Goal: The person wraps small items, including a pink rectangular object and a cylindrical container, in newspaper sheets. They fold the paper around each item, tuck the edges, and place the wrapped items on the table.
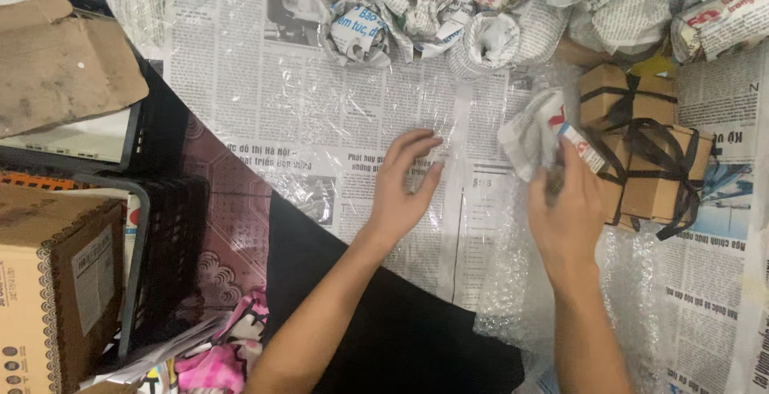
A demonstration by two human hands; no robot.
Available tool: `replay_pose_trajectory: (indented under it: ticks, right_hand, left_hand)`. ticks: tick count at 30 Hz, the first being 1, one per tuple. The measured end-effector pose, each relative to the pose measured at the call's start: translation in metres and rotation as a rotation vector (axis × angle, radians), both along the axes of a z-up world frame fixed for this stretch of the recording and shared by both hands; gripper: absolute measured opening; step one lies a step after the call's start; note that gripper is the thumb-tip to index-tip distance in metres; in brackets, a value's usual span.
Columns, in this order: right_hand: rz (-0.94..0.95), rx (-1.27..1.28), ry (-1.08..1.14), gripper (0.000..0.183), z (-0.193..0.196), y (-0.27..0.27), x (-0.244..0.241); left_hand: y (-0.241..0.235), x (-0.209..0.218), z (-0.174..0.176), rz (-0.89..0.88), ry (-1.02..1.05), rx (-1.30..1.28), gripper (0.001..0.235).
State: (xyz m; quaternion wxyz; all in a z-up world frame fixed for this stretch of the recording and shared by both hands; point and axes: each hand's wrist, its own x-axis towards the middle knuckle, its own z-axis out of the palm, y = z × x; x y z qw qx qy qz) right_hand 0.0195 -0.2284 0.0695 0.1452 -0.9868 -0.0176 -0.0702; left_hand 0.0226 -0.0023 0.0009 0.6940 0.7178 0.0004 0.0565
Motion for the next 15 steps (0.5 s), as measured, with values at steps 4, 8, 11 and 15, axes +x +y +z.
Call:
replay_pose_trajectory:
  ticks: [4,8,11,15]
  right_hand:
    - [0.018,-0.022,-0.14,0.028,-0.027,-0.011,-0.015]
    - [0.091,-0.073,-0.228,0.02,-0.045,-0.005,-0.019]
    - [0.074,-0.042,-0.216,0.019,-0.046,0.002,-0.017]
    - [0.057,0.013,-0.185,0.018,-0.04,0.007,-0.015]
  left_hand:
    - [0.01,0.008,0.009,0.042,-0.016,-0.006,0.03]
    - [0.039,0.045,0.011,0.117,-0.033,0.127,0.027]
    - [0.082,0.104,-0.007,0.327,-0.308,0.471,0.028]
    - [0.136,0.188,-0.033,0.395,-0.369,0.831,0.013]
